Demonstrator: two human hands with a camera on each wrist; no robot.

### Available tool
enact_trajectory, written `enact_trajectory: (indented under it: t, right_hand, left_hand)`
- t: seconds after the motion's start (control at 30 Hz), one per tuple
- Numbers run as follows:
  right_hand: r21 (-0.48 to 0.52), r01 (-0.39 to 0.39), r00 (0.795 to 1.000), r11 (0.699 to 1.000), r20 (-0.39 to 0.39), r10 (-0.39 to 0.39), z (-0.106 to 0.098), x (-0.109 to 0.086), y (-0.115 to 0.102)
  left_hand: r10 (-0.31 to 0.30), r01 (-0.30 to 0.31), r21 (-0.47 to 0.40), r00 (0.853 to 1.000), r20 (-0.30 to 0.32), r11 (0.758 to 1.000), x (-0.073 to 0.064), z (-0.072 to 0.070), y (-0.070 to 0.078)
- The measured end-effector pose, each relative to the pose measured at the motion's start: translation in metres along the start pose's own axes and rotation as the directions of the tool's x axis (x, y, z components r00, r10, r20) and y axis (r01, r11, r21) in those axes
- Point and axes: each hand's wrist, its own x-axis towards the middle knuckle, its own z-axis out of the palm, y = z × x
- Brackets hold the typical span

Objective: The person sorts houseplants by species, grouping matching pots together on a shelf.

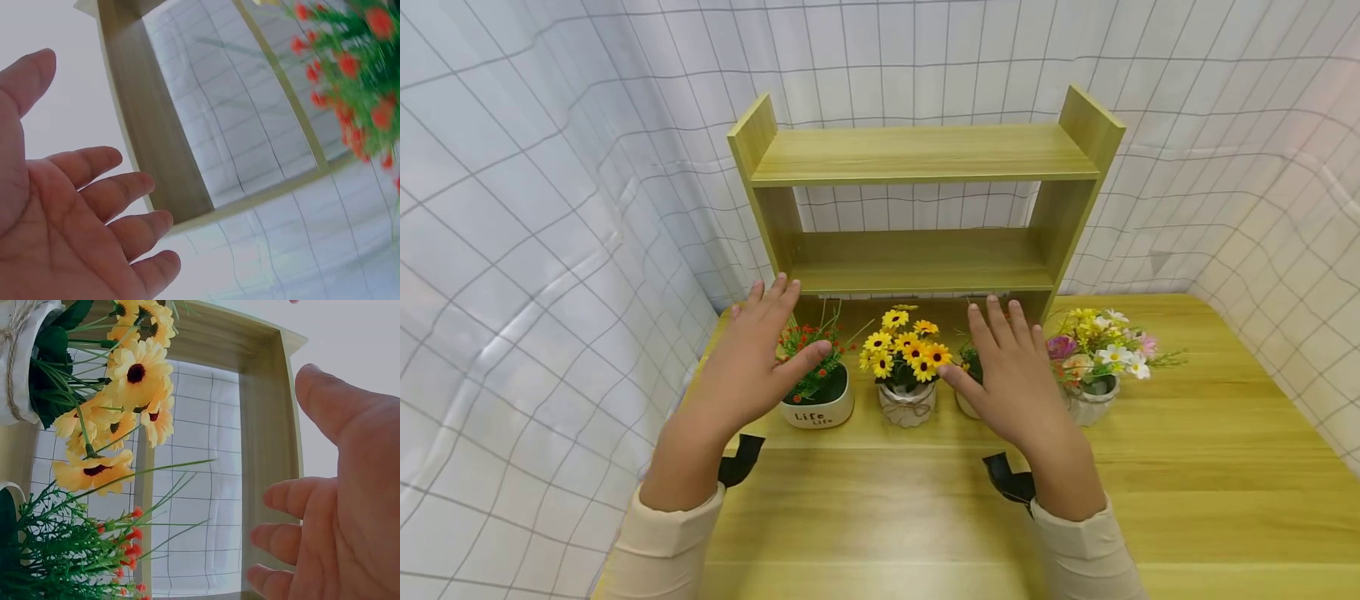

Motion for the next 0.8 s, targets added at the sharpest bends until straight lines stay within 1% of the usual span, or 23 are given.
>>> enact_trajectory:
  t: [0.13,0.23,0.37,0.47,0.53,0.6,0.67,0.73,0.8]
  right_hand:
    - [0.006,0.02,0.999,1.0,-0.03,-0.02,-0.001,-0.004,0.001]
    - [0.02,0.027,0.998,0.999,-0.051,-0.026,-0.001,-0.007,0.003]
    - [0.07,0.043,0.995,0.997,-0.091,-0.037,-0.002,-0.011,0.007]
    - [0.109,0.065,0.99,0.992,-0.129,-0.051,-0.003,-0.014,0.01]
    - [0.128,0.076,0.987,0.989,-0.153,-0.056,-0.004,-0.016,0.013]
    - [0.138,0.083,0.983,0.987,-0.173,-0.059,-0.005,-0.019,0.017]
    - [0.15,0.092,0.979,0.984,-0.196,-0.062,-0.006,-0.022,0.021]
    - [0.161,0.096,0.974,0.982,-0.219,-0.059,-0.007,-0.024,0.026]
    - [0.174,0.1,0.967,0.98,-0.248,-0.054,-0.008,-0.028,0.031]
  left_hand:
    - [-0.012,0.013,-0.04,1.0,0.012,0.999,0.004,-0.013,-0.011]
    - [-0.052,0.054,-0.067,0.998,0.028,0.996,0.009,-0.02,-0.018]
    - [-0.11,0.113,-0.096,0.993,0.032,0.989,0.018,-0.029,-0.025]
    - [-0.143,0.143,-0.112,0.99,0.003,0.983,0.025,-0.034,-0.03]
    - [-0.166,0.16,-0.134,0.985,-0.035,0.978,0.031,-0.037,-0.034]
    - [-0.191,0.171,-0.175,0.976,-0.101,0.97,0.037,-0.036,-0.038]
    - [-0.224,0.179,-0.245,0.96,-0.168,0.953,0.046,-0.035,-0.043]
    - [-0.26,0.174,-0.338,0.938,-0.228,0.925,0.055,-0.034,-0.048]
    - [-0.307,0.183,-0.427,0.92,-0.243,0.886,0.064,-0.034,-0.053]
